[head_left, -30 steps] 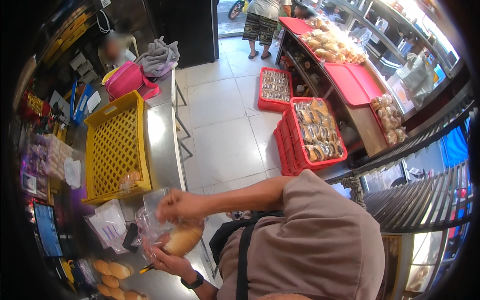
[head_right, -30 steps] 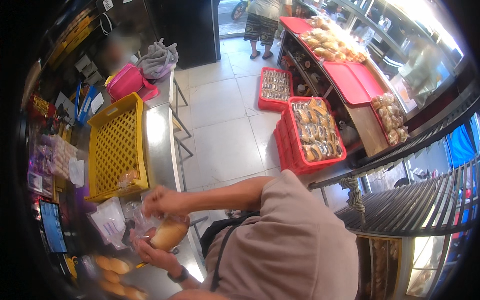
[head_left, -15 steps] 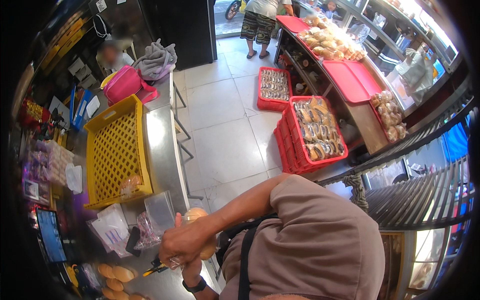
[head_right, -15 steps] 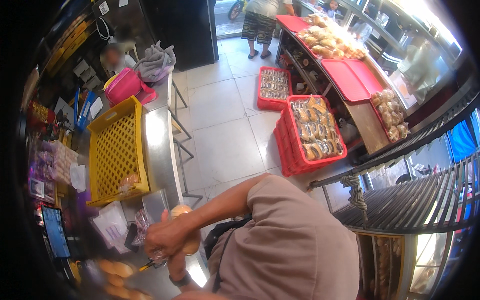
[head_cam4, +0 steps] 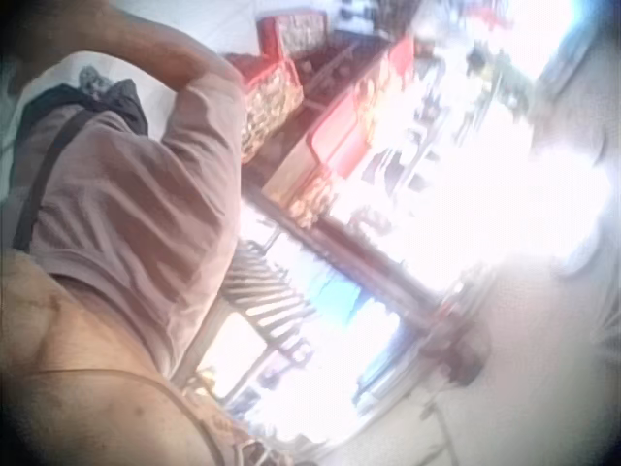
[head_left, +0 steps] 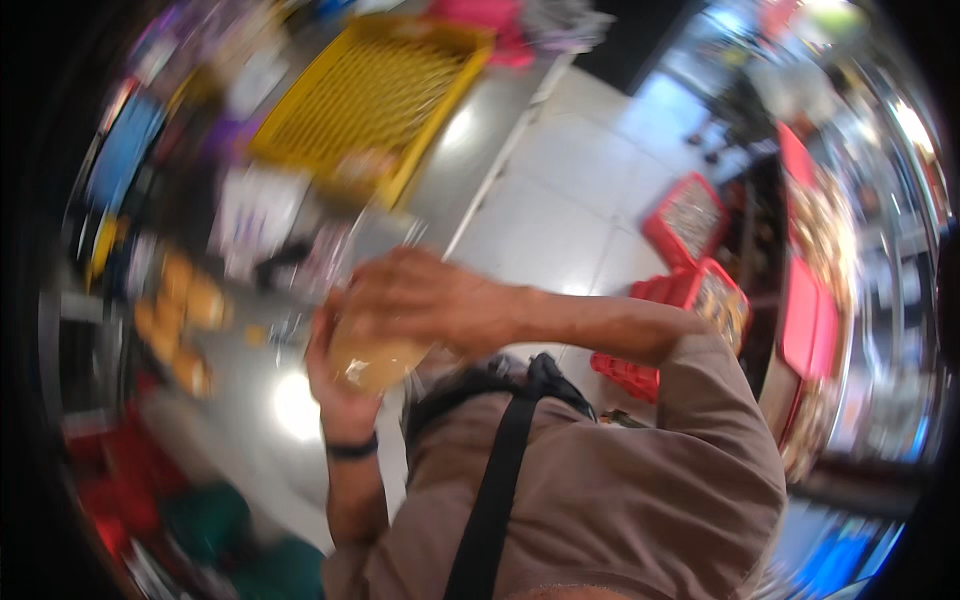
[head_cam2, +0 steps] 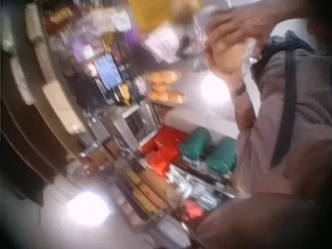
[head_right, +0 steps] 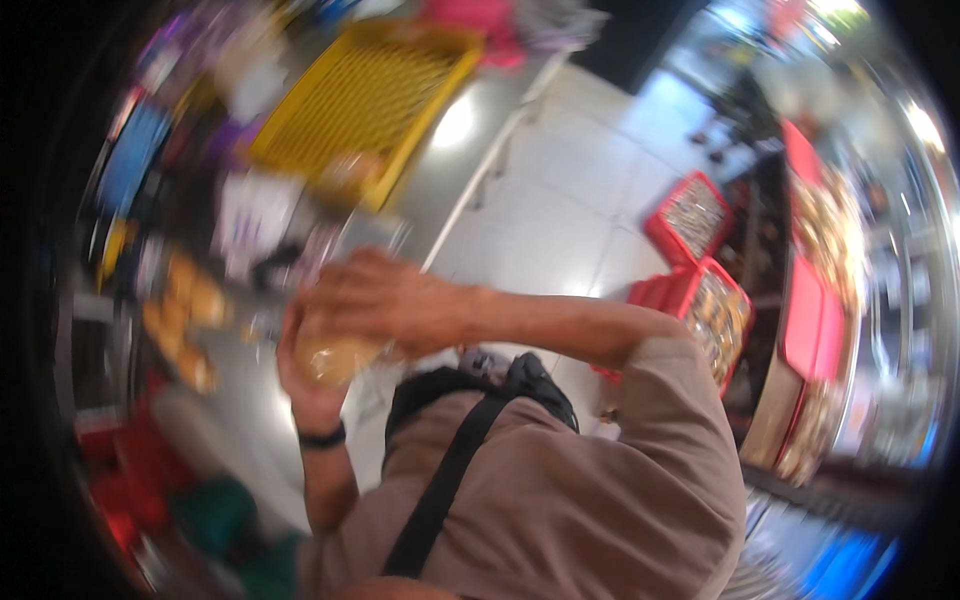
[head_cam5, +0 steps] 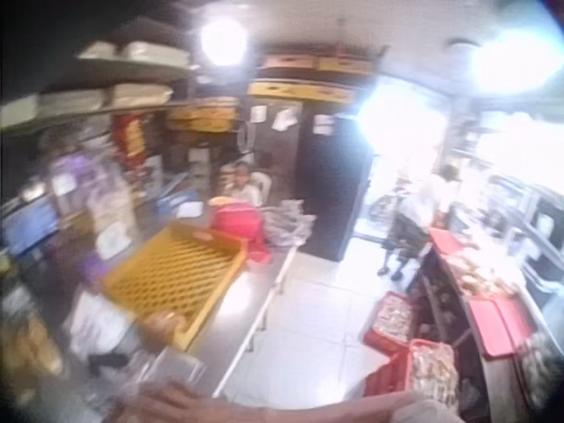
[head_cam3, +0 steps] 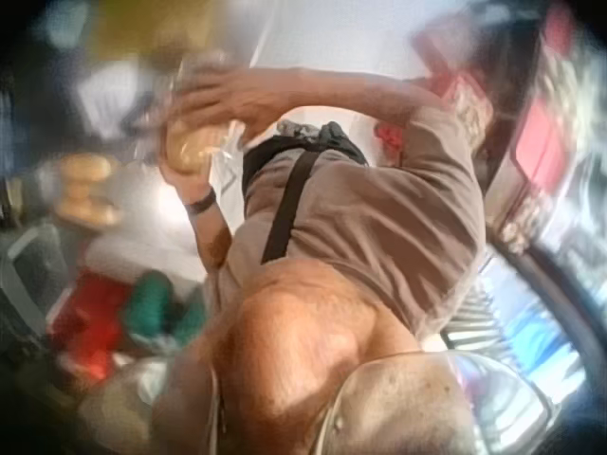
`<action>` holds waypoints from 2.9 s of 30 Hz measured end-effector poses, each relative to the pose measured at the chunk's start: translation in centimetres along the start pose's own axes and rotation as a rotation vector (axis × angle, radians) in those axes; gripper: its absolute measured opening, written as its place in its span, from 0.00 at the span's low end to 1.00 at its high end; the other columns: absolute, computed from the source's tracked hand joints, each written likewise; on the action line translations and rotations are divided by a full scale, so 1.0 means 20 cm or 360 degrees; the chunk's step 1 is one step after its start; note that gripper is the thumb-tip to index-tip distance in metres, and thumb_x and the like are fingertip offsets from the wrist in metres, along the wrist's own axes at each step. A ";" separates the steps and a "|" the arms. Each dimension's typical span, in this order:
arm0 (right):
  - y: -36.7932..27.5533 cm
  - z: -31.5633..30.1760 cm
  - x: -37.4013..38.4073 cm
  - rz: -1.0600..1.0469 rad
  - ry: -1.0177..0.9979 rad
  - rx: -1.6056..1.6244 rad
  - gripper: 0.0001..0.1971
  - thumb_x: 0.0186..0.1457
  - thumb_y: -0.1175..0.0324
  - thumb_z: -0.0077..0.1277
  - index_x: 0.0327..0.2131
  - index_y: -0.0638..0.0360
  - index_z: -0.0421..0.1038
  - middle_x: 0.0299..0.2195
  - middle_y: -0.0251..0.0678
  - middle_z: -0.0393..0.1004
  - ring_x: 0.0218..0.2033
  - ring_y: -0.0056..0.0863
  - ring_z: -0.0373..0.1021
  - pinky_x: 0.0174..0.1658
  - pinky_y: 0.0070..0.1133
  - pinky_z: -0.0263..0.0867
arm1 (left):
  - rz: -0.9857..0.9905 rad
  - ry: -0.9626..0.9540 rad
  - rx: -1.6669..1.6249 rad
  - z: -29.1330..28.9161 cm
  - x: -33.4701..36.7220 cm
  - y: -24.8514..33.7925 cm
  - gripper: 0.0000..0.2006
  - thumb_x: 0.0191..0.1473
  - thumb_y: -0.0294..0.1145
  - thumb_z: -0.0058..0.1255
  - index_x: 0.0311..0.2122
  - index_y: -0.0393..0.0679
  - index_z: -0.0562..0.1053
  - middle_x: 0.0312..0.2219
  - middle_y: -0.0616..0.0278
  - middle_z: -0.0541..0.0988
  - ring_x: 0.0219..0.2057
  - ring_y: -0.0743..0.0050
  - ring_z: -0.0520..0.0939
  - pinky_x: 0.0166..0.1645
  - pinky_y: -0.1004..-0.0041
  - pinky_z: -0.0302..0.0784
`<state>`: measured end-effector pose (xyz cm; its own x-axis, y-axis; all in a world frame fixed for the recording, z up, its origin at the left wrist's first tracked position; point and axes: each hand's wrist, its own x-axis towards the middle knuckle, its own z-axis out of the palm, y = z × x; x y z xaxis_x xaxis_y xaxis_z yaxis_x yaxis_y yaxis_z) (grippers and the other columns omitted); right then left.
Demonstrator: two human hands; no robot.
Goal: The person places individual buns into clear plastic bags, seals them using a handheld heat sealer, and places the packaged buns into a yellow basket. The process is repeated for multiple buns.
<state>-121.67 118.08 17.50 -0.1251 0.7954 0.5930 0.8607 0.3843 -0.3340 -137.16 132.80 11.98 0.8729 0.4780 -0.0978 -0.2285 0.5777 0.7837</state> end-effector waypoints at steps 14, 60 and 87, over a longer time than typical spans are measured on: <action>0.08 0.32 -0.17 0.1283 -0.0141 0.1707 0.34 0.56 0.55 0.57 0.61 0.61 0.59 0.59 0.48 0.61 0.58 0.36 0.65 0.57 0.32 0.65 | 0.0208 0.0458 0.0215 -0.08 -0.11 -0.16 0.32 0.70 0.53 0.23 0.56 0.34 0.69 0.58 0.54 0.71 0.61 0.65 0.69 0.64 0.65 0.64; 0.74 1.29 0.45 0.0549 -0.1551 0.0807 0.09 0.61 0.68 0.49 0.40 0.63 0.73 0.29 0.46 0.74 0.30 0.36 0.71 0.37 0.29 0.67 | -0.0396 0.0392 0.3117 -0.91 0.00 -0.03 0.26 0.41 0.49 0.60 0.43 0.42 0.77 0.44 0.59 0.77 0.52 0.62 0.73 0.50 0.24 0.55; 0.36 0.79 0.37 0.2242 -0.0430 0.2664 0.38 0.54 0.66 0.61 0.64 0.59 0.53 0.50 0.39 0.70 0.49 0.26 0.70 0.48 0.24 0.71 | 0.0284 0.0665 0.2294 -0.29 0.11 0.26 0.43 0.31 0.39 0.74 0.57 0.47 0.68 0.63 0.48 0.59 0.61 0.38 0.63 0.62 0.49 0.65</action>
<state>-124.19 134.13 7.97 -0.1554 0.8086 -0.5674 -0.6465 -0.5175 -0.5605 -139.03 140.71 12.20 0.6419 0.7612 0.0929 0.5070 -0.5121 0.6933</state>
